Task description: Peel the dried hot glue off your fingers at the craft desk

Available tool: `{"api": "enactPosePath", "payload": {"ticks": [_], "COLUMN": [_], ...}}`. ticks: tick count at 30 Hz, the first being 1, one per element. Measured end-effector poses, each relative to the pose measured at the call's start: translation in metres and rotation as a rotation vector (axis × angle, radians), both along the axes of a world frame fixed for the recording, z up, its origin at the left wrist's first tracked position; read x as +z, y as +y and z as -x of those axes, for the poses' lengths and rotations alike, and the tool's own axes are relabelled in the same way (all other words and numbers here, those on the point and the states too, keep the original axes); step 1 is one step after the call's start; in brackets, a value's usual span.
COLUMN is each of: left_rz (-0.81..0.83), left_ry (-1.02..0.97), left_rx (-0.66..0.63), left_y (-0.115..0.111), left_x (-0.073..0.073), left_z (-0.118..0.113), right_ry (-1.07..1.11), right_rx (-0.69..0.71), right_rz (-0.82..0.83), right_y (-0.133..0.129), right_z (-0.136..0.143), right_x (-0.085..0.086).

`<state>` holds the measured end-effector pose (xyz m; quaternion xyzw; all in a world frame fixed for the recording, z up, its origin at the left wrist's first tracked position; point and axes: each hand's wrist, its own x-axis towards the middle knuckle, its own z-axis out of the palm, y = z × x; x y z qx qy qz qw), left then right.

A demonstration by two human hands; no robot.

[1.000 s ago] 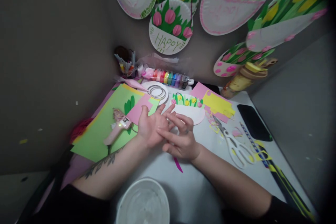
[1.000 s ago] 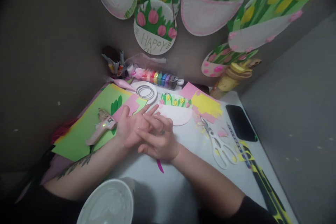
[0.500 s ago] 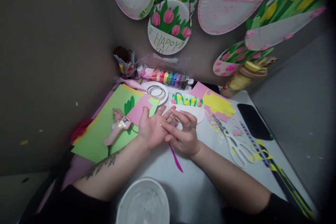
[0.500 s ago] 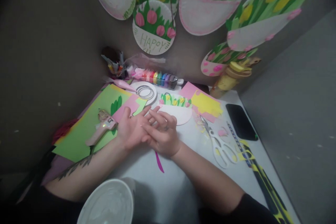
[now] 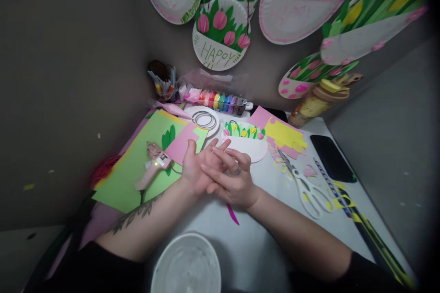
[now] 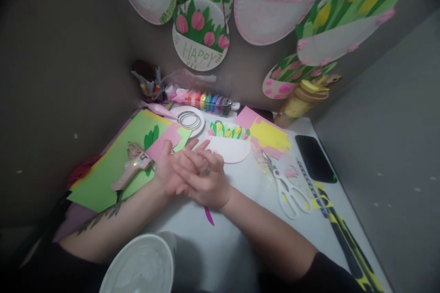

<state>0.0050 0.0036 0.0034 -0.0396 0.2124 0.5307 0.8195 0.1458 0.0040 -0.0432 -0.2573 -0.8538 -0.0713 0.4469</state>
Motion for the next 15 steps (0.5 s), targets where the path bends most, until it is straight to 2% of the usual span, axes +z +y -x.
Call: {"api": "enactPosePath", "payload": {"ticks": [4,9,15], "left_rz": [-0.011,0.015,0.011], "left_ry": [-0.010,0.022,-0.010], "left_rx": [0.017,0.040,0.020], "left_y": [0.0021,0.0038,0.0028], "left_x": [0.0001,0.0005,-0.0051], "left_z": [0.0018,0.0018,0.0001], "right_ry": [0.010,-0.019,0.000], "right_rx": [-0.072,0.014,-0.096], "right_rz": [0.024,-0.001,0.060], "right_y": [0.0004,-0.0027,0.0006], "right_z": [-0.0027,-0.0024,0.0005], "right_x": [-0.0013,-0.0040,-0.0045]}}
